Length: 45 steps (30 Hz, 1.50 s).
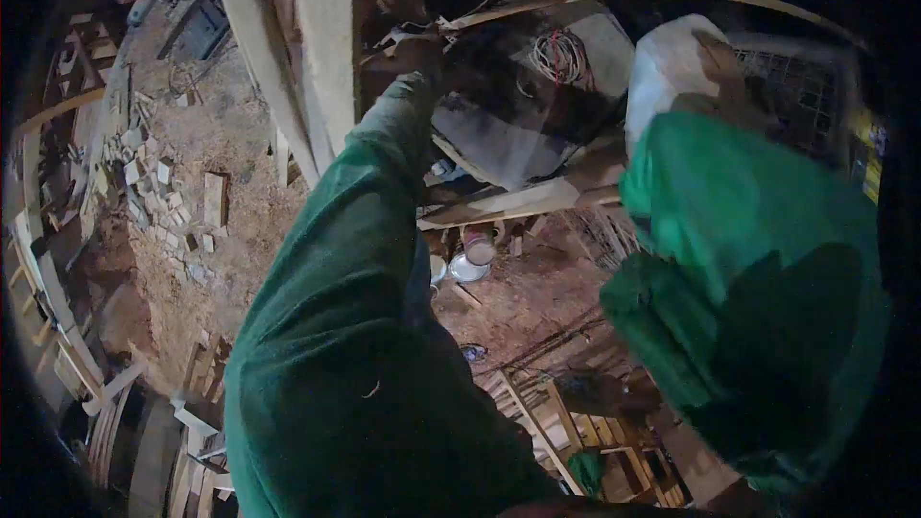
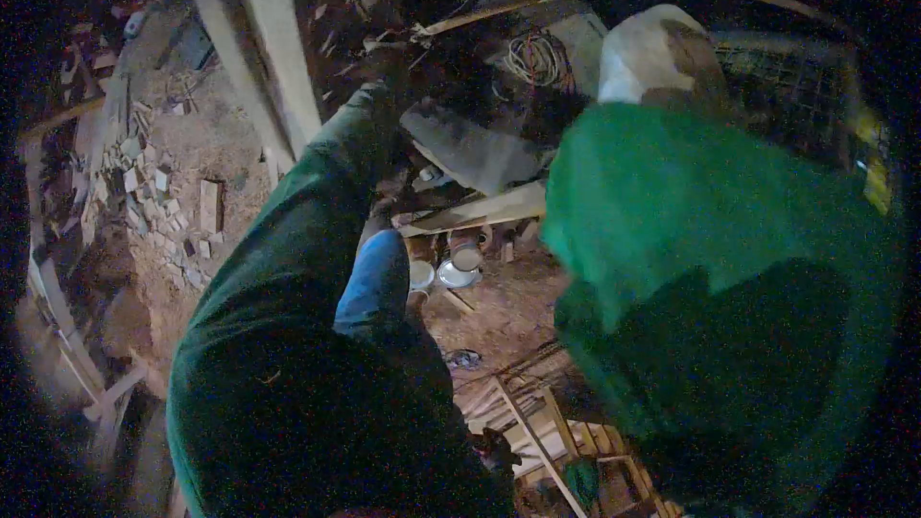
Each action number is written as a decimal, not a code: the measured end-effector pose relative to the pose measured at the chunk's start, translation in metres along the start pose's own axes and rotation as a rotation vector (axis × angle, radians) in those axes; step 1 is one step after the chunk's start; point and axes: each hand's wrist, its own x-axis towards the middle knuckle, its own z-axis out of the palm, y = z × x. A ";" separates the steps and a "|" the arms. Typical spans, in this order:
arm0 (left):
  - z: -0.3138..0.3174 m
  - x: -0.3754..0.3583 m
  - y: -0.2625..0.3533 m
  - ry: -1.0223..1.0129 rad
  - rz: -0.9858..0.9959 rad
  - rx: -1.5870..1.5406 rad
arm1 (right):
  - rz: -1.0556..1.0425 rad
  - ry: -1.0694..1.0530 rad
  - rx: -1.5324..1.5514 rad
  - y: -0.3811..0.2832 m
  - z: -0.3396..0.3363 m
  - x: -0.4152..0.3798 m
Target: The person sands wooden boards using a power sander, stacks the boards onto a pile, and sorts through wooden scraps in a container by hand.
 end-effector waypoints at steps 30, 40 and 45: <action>-0.040 -0.057 0.018 0.307 0.468 0.305 | -0.122 -0.145 -0.016 -0.023 -0.028 -0.048; 0.040 -0.123 -0.006 0.236 0.377 -0.928 | -0.849 -0.108 -0.606 -0.012 -0.075 0.072; 0.052 -0.257 -0.019 0.300 0.458 -0.640 | -1.477 0.150 -1.157 -0.169 -0.013 0.080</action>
